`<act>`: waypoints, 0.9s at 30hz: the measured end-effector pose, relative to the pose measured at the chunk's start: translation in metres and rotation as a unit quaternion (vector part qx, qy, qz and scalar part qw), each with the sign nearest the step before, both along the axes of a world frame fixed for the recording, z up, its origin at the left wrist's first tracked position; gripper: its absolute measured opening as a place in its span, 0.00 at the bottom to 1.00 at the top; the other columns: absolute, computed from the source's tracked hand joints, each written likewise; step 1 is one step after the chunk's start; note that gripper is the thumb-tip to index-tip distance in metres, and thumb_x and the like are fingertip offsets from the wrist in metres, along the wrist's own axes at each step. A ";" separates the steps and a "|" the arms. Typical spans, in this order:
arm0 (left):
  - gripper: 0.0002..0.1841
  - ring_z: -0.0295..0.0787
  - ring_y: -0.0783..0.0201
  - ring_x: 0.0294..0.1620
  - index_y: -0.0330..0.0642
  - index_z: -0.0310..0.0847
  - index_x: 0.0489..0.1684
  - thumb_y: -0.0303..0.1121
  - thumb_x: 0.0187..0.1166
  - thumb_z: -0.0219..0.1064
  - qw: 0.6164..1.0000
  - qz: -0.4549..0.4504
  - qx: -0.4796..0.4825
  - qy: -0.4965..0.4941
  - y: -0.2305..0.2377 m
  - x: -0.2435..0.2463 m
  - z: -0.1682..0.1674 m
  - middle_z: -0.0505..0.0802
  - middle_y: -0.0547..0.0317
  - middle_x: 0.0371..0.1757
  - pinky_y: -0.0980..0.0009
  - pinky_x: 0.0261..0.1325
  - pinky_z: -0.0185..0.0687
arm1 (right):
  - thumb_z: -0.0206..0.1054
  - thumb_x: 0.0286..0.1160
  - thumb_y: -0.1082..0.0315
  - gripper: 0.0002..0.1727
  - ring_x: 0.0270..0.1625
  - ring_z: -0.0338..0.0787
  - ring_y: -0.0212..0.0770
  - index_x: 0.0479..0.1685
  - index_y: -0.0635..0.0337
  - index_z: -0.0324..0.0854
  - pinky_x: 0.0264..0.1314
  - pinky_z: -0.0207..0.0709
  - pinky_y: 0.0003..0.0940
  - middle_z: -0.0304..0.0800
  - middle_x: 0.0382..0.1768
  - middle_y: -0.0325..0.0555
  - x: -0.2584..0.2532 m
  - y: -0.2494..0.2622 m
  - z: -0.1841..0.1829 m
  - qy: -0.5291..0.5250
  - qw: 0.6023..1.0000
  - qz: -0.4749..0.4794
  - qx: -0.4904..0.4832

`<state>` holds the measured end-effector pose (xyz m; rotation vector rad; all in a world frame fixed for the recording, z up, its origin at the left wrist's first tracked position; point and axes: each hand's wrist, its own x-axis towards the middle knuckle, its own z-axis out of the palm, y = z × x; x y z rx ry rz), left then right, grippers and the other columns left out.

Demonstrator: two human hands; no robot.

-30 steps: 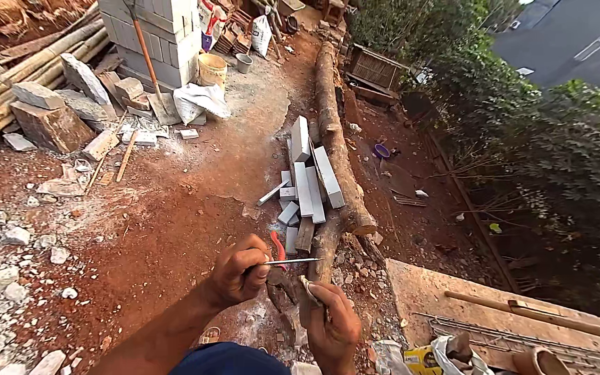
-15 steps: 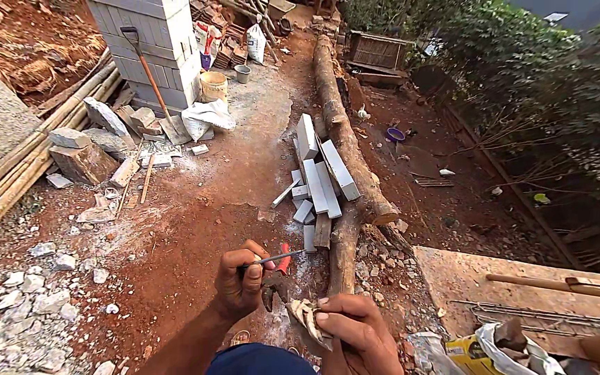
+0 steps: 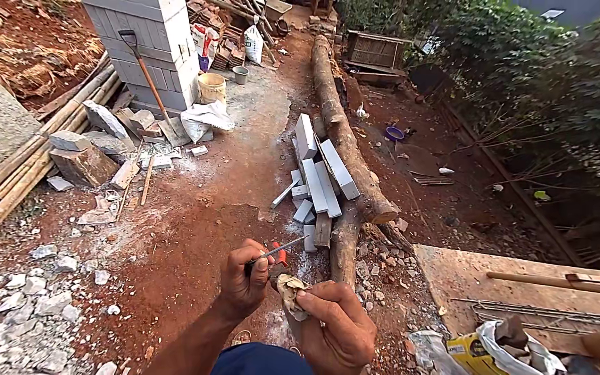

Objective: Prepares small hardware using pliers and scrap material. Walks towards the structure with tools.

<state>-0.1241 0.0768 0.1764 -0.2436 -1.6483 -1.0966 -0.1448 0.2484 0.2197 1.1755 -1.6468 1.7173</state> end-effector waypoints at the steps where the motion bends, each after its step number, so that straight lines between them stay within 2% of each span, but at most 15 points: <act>1: 0.08 0.86 0.71 0.36 0.49 0.75 0.49 0.41 0.92 0.56 1.000 0.002 -0.001 -0.003 0.000 0.000 -0.002 0.88 0.63 0.35 0.75 0.42 0.85 | 0.72 0.67 0.78 0.05 0.40 0.89 0.34 0.35 0.60 0.91 0.43 0.86 0.24 0.87 0.35 0.45 -0.001 -0.001 -0.002 -0.006 1.000 -0.005 0.004; 7: 0.08 0.85 0.71 0.36 0.48 0.75 0.49 0.41 0.91 0.56 0.999 0.031 -0.023 -0.017 -0.005 -0.002 -0.014 0.87 0.62 0.36 0.76 0.41 0.83 | 0.70 0.66 0.77 0.05 0.38 0.86 0.32 0.33 0.59 0.92 0.40 0.83 0.22 0.86 0.32 0.42 -0.001 0.001 -0.013 -0.048 0.998 -0.018 0.042; 11: 0.09 0.85 0.69 0.38 0.46 0.76 0.48 0.40 0.91 0.56 0.998 0.049 -0.041 -0.024 -0.005 -0.005 -0.013 0.86 0.61 0.36 0.73 0.42 0.84 | 0.72 0.69 0.75 0.05 0.41 0.87 0.32 0.37 0.58 0.92 0.44 0.84 0.23 0.86 0.36 0.43 0.001 -0.002 -0.024 -0.034 0.999 -0.029 0.011; 16: 0.10 0.86 0.67 0.39 0.44 0.75 0.45 0.40 0.90 0.56 0.993 0.063 -0.100 -0.025 -0.013 -0.001 -0.008 0.84 0.57 0.37 0.74 0.42 0.85 | 0.71 0.70 0.75 0.04 0.43 0.87 0.32 0.36 0.58 0.91 0.46 0.85 0.23 0.87 0.38 0.43 -0.001 0.007 -0.025 -0.040 0.998 -0.006 0.040; 19: 0.11 0.86 0.67 0.38 0.42 0.75 0.45 0.40 0.90 0.57 0.987 0.082 -0.129 -0.044 -0.018 0.000 -0.009 0.84 0.55 0.38 0.75 0.41 0.86 | 0.69 0.70 0.75 0.06 0.42 0.88 0.32 0.38 0.58 0.91 0.46 0.86 0.22 0.88 0.39 0.45 0.000 0.012 -0.034 0.040 0.989 -0.084 0.113; 22: 0.12 0.85 0.68 0.35 0.40 0.77 0.45 0.40 0.90 0.58 0.990 0.068 -0.102 -0.072 -0.017 -0.004 -0.016 0.85 0.55 0.37 0.74 0.38 0.85 | 0.67 0.71 0.74 0.07 0.40 0.88 0.36 0.40 0.60 0.91 0.44 0.85 0.24 0.87 0.39 0.47 -0.008 0.012 -0.046 0.125 0.974 -0.126 0.140; 23: 0.12 0.85 0.69 0.35 0.41 0.77 0.46 0.40 0.90 0.57 0.992 0.055 -0.081 -0.080 -0.015 -0.006 -0.018 0.85 0.57 0.37 0.74 0.39 0.85 | 0.67 0.71 0.75 0.07 0.41 0.88 0.35 0.40 0.60 0.91 0.45 0.86 0.24 0.88 0.39 0.47 -0.011 0.012 -0.048 0.109 0.980 -0.108 0.125; 25: 0.10 0.85 0.72 0.35 0.42 0.78 0.47 0.39 0.90 0.57 0.995 0.021 -0.044 -0.083 -0.009 -0.006 -0.021 0.86 0.59 0.36 0.76 0.39 0.84 | 0.69 0.72 0.75 0.05 0.45 0.89 0.34 0.40 0.59 0.90 0.48 0.87 0.24 0.88 0.41 0.45 -0.013 0.010 -0.046 0.007 0.997 -0.020 0.070; 27: 0.10 0.86 0.72 0.35 0.43 0.77 0.48 0.39 0.91 0.57 0.997 0.004 -0.024 -0.079 -0.004 -0.007 -0.023 0.87 0.60 0.36 0.76 0.39 0.85 | 0.71 0.71 0.74 0.04 0.45 0.89 0.33 0.39 0.58 0.90 0.47 0.87 0.24 0.87 0.41 0.43 -0.016 0.010 -0.042 -0.065 0.996 0.044 0.033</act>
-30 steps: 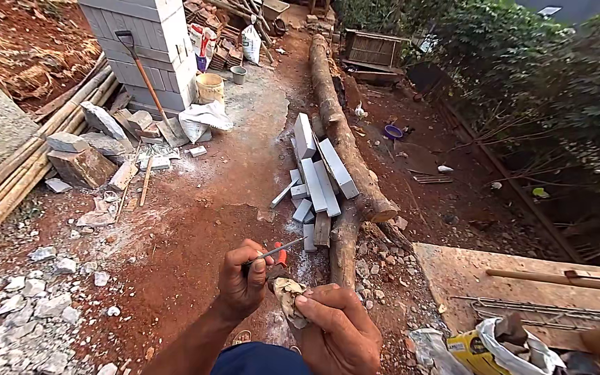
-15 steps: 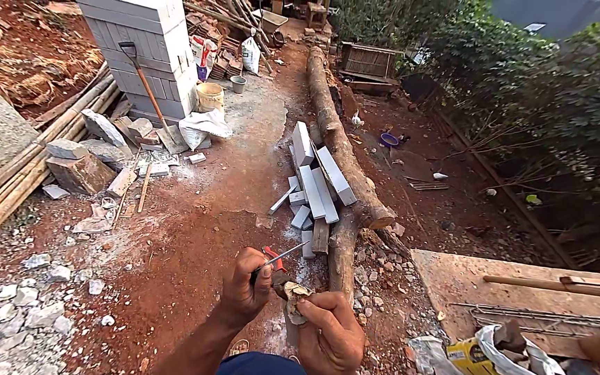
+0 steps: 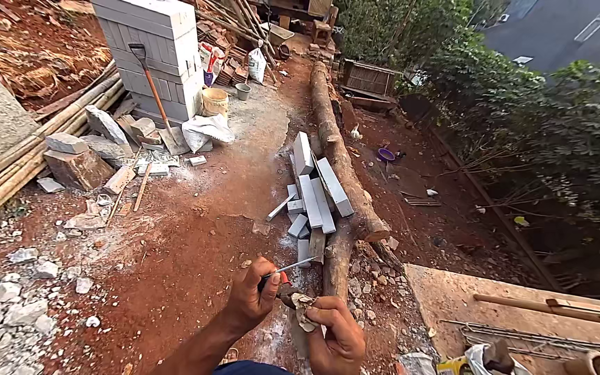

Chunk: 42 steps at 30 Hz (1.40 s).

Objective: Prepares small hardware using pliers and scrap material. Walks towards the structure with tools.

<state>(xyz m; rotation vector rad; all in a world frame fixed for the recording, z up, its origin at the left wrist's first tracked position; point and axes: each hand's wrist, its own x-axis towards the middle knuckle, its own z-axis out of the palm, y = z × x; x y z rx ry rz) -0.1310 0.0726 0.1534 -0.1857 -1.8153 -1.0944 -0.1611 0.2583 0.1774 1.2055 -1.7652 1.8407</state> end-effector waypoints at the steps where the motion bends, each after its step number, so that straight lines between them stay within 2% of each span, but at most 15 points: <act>1: 0.10 0.86 0.72 0.35 0.43 0.77 0.49 0.39 0.91 0.57 1.000 0.000 0.008 0.002 0.002 -0.001 -0.001 0.87 0.60 0.36 0.76 0.39 0.85 | 0.71 0.71 0.74 0.03 0.45 0.88 0.34 0.38 0.58 0.90 0.47 0.87 0.25 0.87 0.41 0.43 0.000 0.000 0.002 -0.002 1.000 0.005 -0.001; 4: 0.10 0.87 0.71 0.34 0.42 0.77 0.50 0.38 0.91 0.56 0.998 -0.012 0.058 -0.008 0.008 -0.003 0.001 0.89 0.60 0.36 0.74 0.38 0.87 | 0.70 0.72 0.74 0.04 0.46 0.88 0.32 0.39 0.58 0.89 0.50 0.86 0.23 0.86 0.42 0.43 0.005 -0.004 0.004 0.071 0.996 -0.055 0.022; 7: 0.09 0.84 0.71 0.26 0.38 0.75 0.49 0.36 0.92 0.55 0.983 -0.064 0.159 -0.066 0.019 -0.003 0.002 0.89 0.61 0.31 0.75 0.27 0.82 | 0.68 0.71 0.74 0.06 0.41 0.88 0.35 0.40 0.60 0.90 0.46 0.86 0.24 0.87 0.40 0.47 -0.003 -0.004 0.003 0.205 0.963 -0.152 0.086; 9: 0.09 0.82 0.69 0.24 0.38 0.75 0.48 0.34 0.91 0.55 0.971 -0.080 0.205 -0.096 0.021 -0.002 -0.002 0.88 0.60 0.30 0.74 0.23 0.80 | 0.68 0.71 0.74 0.06 0.40 0.89 0.38 0.41 0.61 0.91 0.45 0.87 0.27 0.88 0.39 0.49 -0.008 -0.002 0.003 0.247 0.947 -0.167 0.119; 11: 0.08 0.83 0.69 0.24 0.38 0.76 0.49 0.34 0.90 0.56 0.972 -0.058 0.202 -0.102 0.019 -0.002 -0.005 0.88 0.60 0.30 0.74 0.24 0.81 | 0.67 0.72 0.74 0.07 0.41 0.89 0.36 0.40 0.60 0.92 0.44 0.87 0.25 0.89 0.40 0.47 -0.009 -0.001 0.007 0.199 0.960 -0.142 0.138; 15: 0.10 0.86 0.72 0.28 0.37 0.78 0.49 0.35 0.90 0.57 0.988 0.026 0.128 -0.083 0.011 -0.003 -0.009 0.90 0.61 0.33 0.75 0.30 0.85 | 0.67 0.67 0.76 0.07 0.44 0.89 0.31 0.37 0.59 0.91 0.41 0.87 0.22 0.89 0.42 0.44 -0.006 0.002 0.021 0.041 0.987 -0.073 0.139; 17: 0.11 0.88 0.73 0.32 0.37 0.79 0.47 0.37 0.90 0.57 0.993 0.066 0.072 -0.067 0.003 -0.007 -0.007 0.91 0.60 0.36 0.75 0.36 0.89 | 0.70 0.68 0.75 0.04 0.43 0.89 0.33 0.36 0.59 0.90 0.42 0.87 0.23 0.87 0.41 0.42 -0.005 0.003 0.027 0.029 0.995 -0.065 0.067; 19: 0.14 0.87 0.71 0.33 0.34 0.81 0.46 0.38 0.90 0.57 0.992 0.114 0.030 -0.053 -0.015 -0.010 -0.010 0.90 0.56 0.36 0.74 0.38 0.88 | 0.71 0.71 0.72 0.04 0.45 0.86 0.31 0.40 0.54 0.87 0.47 0.84 0.23 0.84 0.41 0.38 -0.005 0.010 0.038 0.048 0.993 -0.105 0.001; 22: 0.15 0.87 0.71 0.34 0.35 0.80 0.45 0.40 0.91 0.57 0.988 0.155 -0.008 -0.028 -0.042 -0.010 -0.012 0.89 0.55 0.36 0.74 0.40 0.88 | 0.72 0.74 0.70 0.04 0.48 0.85 0.29 0.43 0.52 0.88 0.51 0.83 0.21 0.84 0.44 0.34 -0.013 0.020 0.054 0.068 0.989 -0.129 -0.029; 25: 0.14 0.86 0.67 0.37 0.38 0.79 0.44 0.41 0.90 0.57 0.984 0.161 -0.071 0.016 -0.051 -0.003 -0.004 0.86 0.53 0.37 0.73 0.41 0.85 | 0.71 0.76 0.68 0.04 0.51 0.85 0.30 0.45 0.51 0.86 0.53 0.83 0.22 0.83 0.47 0.36 -0.011 0.009 0.042 0.040 0.997 -0.070 0.005; 27: 0.13 0.87 0.65 0.39 0.39 0.77 0.44 0.40 0.90 0.57 0.982 0.155 -0.104 0.039 -0.050 0.001 0.002 0.86 0.51 0.39 0.73 0.40 0.86 | 0.70 0.78 0.66 0.05 0.58 0.87 0.34 0.47 0.51 0.85 0.59 0.85 0.26 0.86 0.54 0.40 -0.008 -0.003 0.029 0.016 0.999 -0.041 0.008; 29: 0.12 0.88 0.64 0.39 0.39 0.76 0.44 0.39 0.90 0.57 0.980 0.148 -0.121 0.050 -0.047 0.004 0.007 0.86 0.50 0.41 0.73 0.39 0.87 | 0.71 0.78 0.68 0.05 0.60 0.89 0.39 0.47 0.54 0.86 0.58 0.88 0.29 0.88 0.56 0.45 -0.007 -0.012 0.020 -0.005 1.000 -0.021 -0.002; 34: 0.11 0.88 0.65 0.39 0.40 0.77 0.45 0.38 0.89 0.58 0.985 0.130 -0.105 0.046 -0.041 0.010 0.010 0.86 0.50 0.42 0.74 0.39 0.86 | 0.74 0.74 0.71 0.06 0.52 0.91 0.36 0.46 0.57 0.87 0.50 0.89 0.26 0.89 0.49 0.43 -0.004 -0.021 0.008 -0.043 0.999 0.010 -0.001; 38: 0.12 0.86 0.67 0.37 0.39 0.77 0.45 0.39 0.90 0.57 0.990 0.125 -0.060 0.028 -0.031 0.008 0.011 0.85 0.52 0.40 0.75 0.37 0.85 | 0.74 0.73 0.71 0.08 0.46 0.90 0.33 0.49 0.56 0.89 0.50 0.89 0.26 0.88 0.43 0.39 0.001 -0.032 0.006 -0.016 0.999 -0.035 -0.009; 42: 0.12 0.86 0.66 0.38 0.39 0.78 0.45 0.38 0.90 0.57 0.990 0.130 -0.053 0.019 -0.025 0.009 0.009 0.85 0.52 0.40 0.75 0.38 0.85 | 0.75 0.71 0.70 0.08 0.42 0.87 0.32 0.46 0.58 0.91 0.43 0.86 0.23 0.86 0.39 0.41 0.001 -0.040 0.009 0.028 0.996 -0.080 0.018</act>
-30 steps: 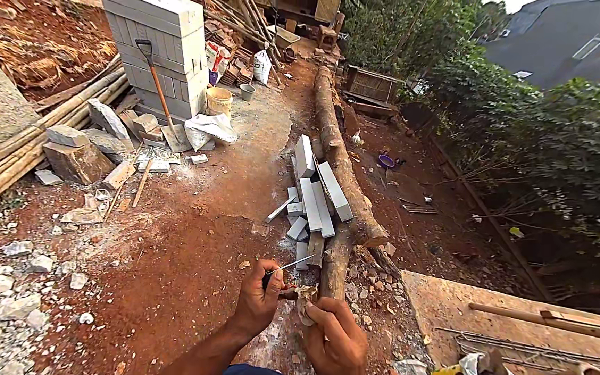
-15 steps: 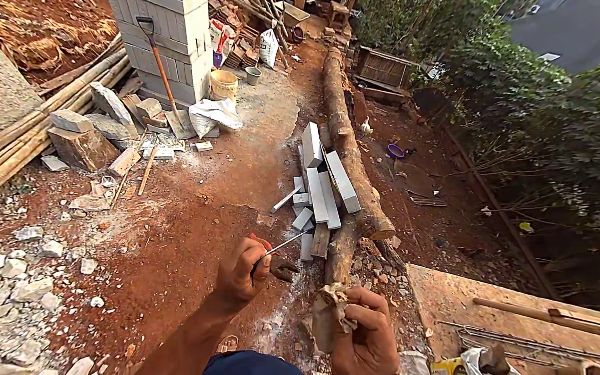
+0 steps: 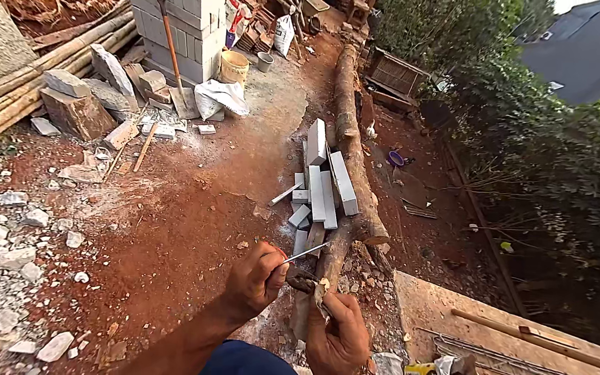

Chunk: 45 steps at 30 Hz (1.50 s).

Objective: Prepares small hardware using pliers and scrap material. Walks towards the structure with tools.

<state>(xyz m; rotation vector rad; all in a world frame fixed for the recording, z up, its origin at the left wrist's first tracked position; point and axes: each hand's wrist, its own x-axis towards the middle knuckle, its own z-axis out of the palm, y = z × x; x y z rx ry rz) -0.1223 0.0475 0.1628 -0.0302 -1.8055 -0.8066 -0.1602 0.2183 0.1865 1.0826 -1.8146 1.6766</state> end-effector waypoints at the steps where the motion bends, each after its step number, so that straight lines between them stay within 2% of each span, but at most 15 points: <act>1: 0.12 0.86 0.66 0.38 0.39 0.79 0.45 0.39 0.90 0.57 1.000 0.003 -0.006 -0.001 -0.001 0.000 0.000 0.85 0.52 0.40 0.75 0.38 0.85 | 0.75 0.70 0.71 0.08 0.41 0.88 0.32 0.45 0.59 0.92 0.43 0.87 0.23 0.87 0.39 0.42 0.000 -0.002 0.001 -0.003 1.000 0.002 0.004; 5: 0.12 0.87 0.65 0.39 0.39 0.79 0.47 0.39 0.90 0.57 0.999 -0.004 -0.032 -0.007 -0.005 0.002 -0.004 0.86 0.50 0.41 0.74 0.38 0.86 | 0.74 0.68 0.75 0.07 0.42 0.90 0.34 0.43 0.64 0.91 0.42 0.88 0.23 0.88 0.40 0.46 -0.004 -0.005 -0.001 -0.017 0.999 0.011 0.032; 9: 0.11 0.88 0.65 0.37 0.39 0.79 0.48 0.38 0.89 0.58 0.999 -0.007 -0.045 -0.022 -0.005 0.006 -0.007 0.86 0.49 0.42 0.74 0.35 0.85 | 0.69 0.75 0.74 0.08 0.38 0.89 0.33 0.47 0.68 0.91 0.40 0.88 0.24 0.90 0.38 0.46 -0.004 -0.006 0.000 -0.061 0.996 0.026 0.063; 12: 0.11 0.87 0.65 0.36 0.40 0.78 0.48 0.39 0.90 0.58 0.998 0.006 -0.061 -0.029 -0.005 0.009 -0.008 0.85 0.50 0.42 0.74 0.32 0.84 | 0.66 0.78 0.76 0.10 0.39 0.93 0.35 0.51 0.70 0.89 0.44 0.91 0.29 0.94 0.41 0.48 -0.001 -0.005 0.003 -0.115 0.989 0.055 0.069; 14: 0.11 0.87 0.65 0.35 0.40 0.79 0.48 0.39 0.89 0.58 0.998 0.010 -0.059 -0.032 -0.005 0.009 -0.008 0.86 0.50 0.42 0.74 0.31 0.84 | 0.64 0.78 0.79 0.11 0.40 0.94 0.34 0.52 0.73 0.88 0.46 0.92 0.29 0.95 0.43 0.50 0.000 -0.006 0.004 -0.155 0.983 0.077 0.056; 18: 0.11 0.86 0.67 0.38 0.37 0.79 0.46 0.37 0.89 0.58 0.999 -0.015 0.012 -0.044 -0.001 0.005 -0.009 0.86 0.51 0.41 0.76 0.38 0.85 | 0.61 0.80 0.82 0.13 0.40 0.94 0.35 0.57 0.75 0.86 0.48 0.91 0.29 0.95 0.46 0.53 0.003 -0.011 0.002 -0.258 0.957 0.134 0.000; 21: 0.12 0.87 0.69 0.37 0.35 0.82 0.45 0.36 0.88 0.59 0.994 -0.011 0.074 -0.076 0.002 0.000 -0.020 0.88 0.53 0.39 0.75 0.40 0.86 | 0.61 0.78 0.78 0.13 0.40 0.94 0.31 0.53 0.70 0.89 0.46 0.91 0.26 0.96 0.44 0.47 -0.005 -0.013 -0.007 -0.147 0.982 0.032 0.116; 23: 0.12 0.86 0.71 0.35 0.34 0.82 0.45 0.35 0.88 0.59 0.990 0.015 0.104 -0.091 0.002 -0.004 -0.027 0.89 0.54 0.38 0.76 0.38 0.86 | 0.61 0.73 0.75 0.15 0.37 0.92 0.27 0.49 0.61 0.93 0.43 0.88 0.26 0.95 0.38 0.40 -0.010 -0.007 -0.014 -0.109 0.971 -0.005 0.215; 25: 0.13 0.85 0.72 0.32 0.33 0.81 0.46 0.35 0.89 0.59 0.988 0.042 0.129 -0.068 -0.007 -0.009 -0.020 0.89 0.55 0.36 0.76 0.38 0.86 | 0.61 0.72 0.73 0.15 0.32 0.90 0.25 0.47 0.56 0.94 0.38 0.86 0.26 0.96 0.34 0.35 -0.013 0.003 -0.028 -0.183 0.944 0.046 0.270; 27: 0.11 0.85 0.72 0.29 0.34 0.79 0.48 0.35 0.90 0.58 0.985 0.041 0.163 -0.049 -0.022 -0.012 -0.008 0.88 0.58 0.33 0.75 0.34 0.86 | 0.60 0.77 0.75 0.14 0.28 0.89 0.29 0.51 0.61 0.92 0.33 0.86 0.28 0.94 0.32 0.39 -0.010 0.011 -0.047 -0.294 0.924 0.093 0.227; 30: 0.07 0.80 0.69 0.22 0.41 0.75 0.53 0.34 0.91 0.56 0.958 -0.020 0.280 -0.054 -0.036 -0.014 0.000 0.87 0.61 0.33 0.73 0.22 0.80 | 0.59 0.82 0.76 0.13 0.31 0.91 0.34 0.58 0.67 0.85 0.35 0.88 0.29 0.93 0.34 0.45 -0.018 0.020 -0.044 -0.327 0.935 0.061 0.123; 33: 0.06 0.75 0.67 0.17 0.43 0.73 0.54 0.34 0.92 0.55 0.916 -0.076 0.386 -0.075 -0.036 -0.014 0.001 0.86 0.59 0.34 0.73 0.15 0.72 | 0.59 0.82 0.77 0.12 0.32 0.91 0.33 0.58 0.68 0.81 0.35 0.88 0.26 0.92 0.34 0.44 -0.029 0.022 -0.025 -0.269 0.960 0.049 0.067; 39: 0.07 0.72 0.66 0.15 0.42 0.72 0.53 0.35 0.93 0.53 0.867 -0.129 0.467 -0.116 -0.021 -0.015 -0.005 0.84 0.56 0.34 0.74 0.14 0.68 | 0.61 0.81 0.76 0.12 0.33 0.91 0.36 0.58 0.69 0.81 0.35 0.89 0.28 0.92 0.35 0.46 -0.029 0.023 -0.024 -0.270 0.958 0.076 0.068; 42: 0.08 0.70 0.66 0.15 0.41 0.72 0.52 0.35 0.94 0.52 0.849 -0.148 0.491 -0.130 -0.018 -0.012 -0.010 0.84 0.55 0.34 0.74 0.13 0.66 | 0.62 0.81 0.75 0.13 0.33 0.92 0.38 0.61 0.69 0.80 0.36 0.89 0.30 0.92 0.36 0.48 -0.028 0.025 -0.036 -0.317 0.941 0.093 0.077; 45: 0.08 0.67 0.68 0.13 0.42 0.71 0.52 0.36 0.94 0.51 0.812 -0.163 0.540 -0.151 -0.015 -0.009 -0.013 0.82 0.56 0.34 0.76 0.13 0.65 | 0.63 0.81 0.75 0.14 0.34 0.93 0.39 0.61 0.69 0.79 0.37 0.89 0.31 0.92 0.36 0.50 -0.031 0.031 -0.050 -0.381 0.916 0.095 0.079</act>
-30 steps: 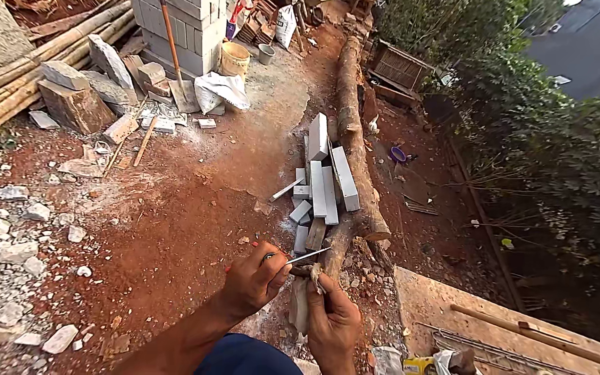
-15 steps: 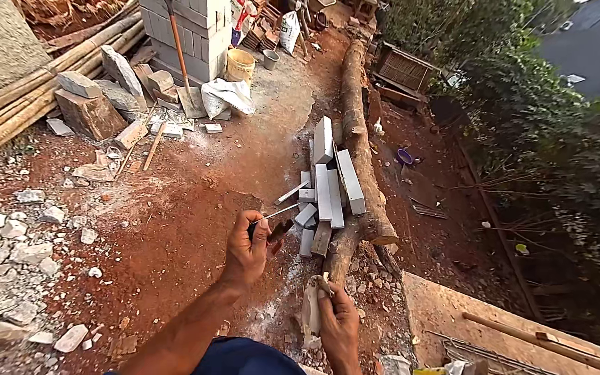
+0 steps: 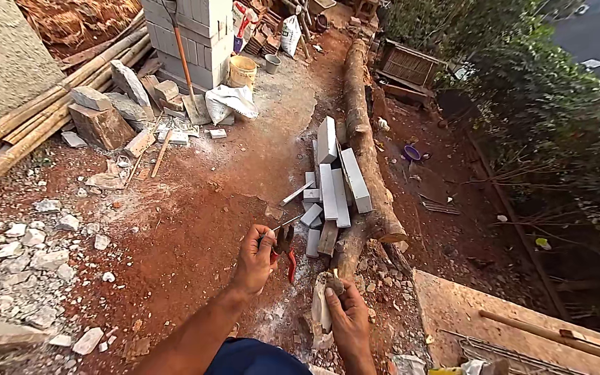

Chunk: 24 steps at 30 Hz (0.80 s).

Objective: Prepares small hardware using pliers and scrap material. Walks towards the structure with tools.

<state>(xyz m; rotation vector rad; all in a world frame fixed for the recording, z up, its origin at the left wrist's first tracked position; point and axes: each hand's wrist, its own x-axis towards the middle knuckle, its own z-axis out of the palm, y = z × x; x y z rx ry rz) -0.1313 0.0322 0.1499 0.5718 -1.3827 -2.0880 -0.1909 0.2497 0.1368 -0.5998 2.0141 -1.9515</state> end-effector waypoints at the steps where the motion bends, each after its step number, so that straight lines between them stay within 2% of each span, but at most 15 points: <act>1: 0.08 0.66 0.69 0.12 0.42 0.70 0.53 0.36 0.95 0.50 1.000 -0.008 0.025 -0.010 0.002 0.001 0.000 0.82 0.55 0.34 0.77 0.12 0.64 | 0.62 0.81 0.75 0.14 0.34 0.93 0.39 0.62 0.69 0.78 0.37 0.89 0.31 0.93 0.36 0.50 -0.002 0.004 -0.005 -0.012 1.000 -0.007 0.005; 5: 0.09 0.64 0.71 0.11 0.44 0.68 0.57 0.38 0.96 0.47 0.993 -0.038 0.104 -0.031 0.006 0.006 0.001 0.82 0.55 0.35 0.79 0.11 0.62 | 0.64 0.81 0.74 0.13 0.31 0.92 0.35 0.61 0.67 0.78 0.36 0.88 0.30 0.92 0.32 0.47 -0.017 0.041 -0.040 -0.049 0.990 -0.104 0.085; 8: 0.10 0.62 0.72 0.10 0.46 0.68 0.58 0.39 0.97 0.45 0.987 -0.053 0.149 -0.034 0.008 0.012 -0.002 0.82 0.56 0.35 0.80 0.10 0.60 | 0.65 0.82 0.73 0.13 0.29 0.89 0.34 0.60 0.68 0.77 0.35 0.86 0.33 0.89 0.31 0.48 -0.025 0.090 -0.073 -0.095 0.956 -0.213 0.180; 10: 0.10 0.62 0.73 0.10 0.48 0.68 0.60 0.39 0.97 0.44 0.983 -0.065 0.168 -0.041 0.010 0.016 -0.004 0.82 0.57 0.35 0.81 0.10 0.60 | 0.65 0.82 0.73 0.13 0.30 0.87 0.32 0.60 0.70 0.77 0.37 0.84 0.33 0.88 0.32 0.48 -0.021 0.115 -0.081 -0.103 0.940 -0.250 0.207; 14: 0.10 0.61 0.74 0.10 0.50 0.67 0.58 0.41 0.97 0.44 0.977 -0.080 0.191 -0.046 0.017 0.015 -0.008 0.80 0.59 0.33 0.81 0.10 0.59 | 0.64 0.79 0.75 0.08 0.28 0.89 0.28 0.53 0.66 0.79 0.33 0.86 0.25 0.88 0.28 0.40 -0.006 0.109 -0.050 -0.014 0.972 -0.185 0.142; 17: 0.11 0.61 0.74 0.10 0.49 0.67 0.60 0.40 0.97 0.41 0.976 -0.104 0.189 -0.032 0.028 0.012 -0.009 0.80 0.59 0.32 0.82 0.10 0.59 | 0.63 0.78 0.74 0.10 0.28 0.90 0.32 0.53 0.65 0.81 0.32 0.86 0.26 0.91 0.31 0.41 -0.005 0.084 -0.026 0.062 0.991 -0.093 0.069; 19: 0.12 0.62 0.75 0.09 0.51 0.66 0.62 0.40 0.97 0.39 0.972 -0.124 0.200 -0.023 0.035 0.013 -0.008 0.82 0.59 0.32 0.83 0.09 0.59 | 0.64 0.79 0.72 0.10 0.30 0.90 0.32 0.54 0.64 0.83 0.32 0.87 0.26 0.91 0.33 0.41 -0.008 0.073 -0.018 0.088 0.993 -0.063 0.049; 22: 0.13 0.62 0.76 0.09 0.53 0.67 0.61 0.42 0.97 0.38 0.962 -0.145 0.231 -0.003 0.039 0.016 -0.006 0.80 0.61 0.30 0.83 0.09 0.60 | 0.64 0.78 0.70 0.10 0.30 0.90 0.31 0.54 0.63 0.83 0.32 0.86 0.25 0.91 0.32 0.40 -0.017 0.075 -0.022 0.079 0.992 -0.069 0.062; 24: 0.15 0.63 0.77 0.09 0.53 0.68 0.62 0.44 0.97 0.37 0.955 -0.155 0.254 0.011 0.038 0.020 -0.007 0.80 0.62 0.29 0.84 0.09 0.61 | 0.65 0.77 0.69 0.12 0.28 0.88 0.29 0.56 0.63 0.81 0.31 0.85 0.25 0.90 0.30 0.39 -0.023 0.090 -0.035 0.048 0.987 -0.115 0.105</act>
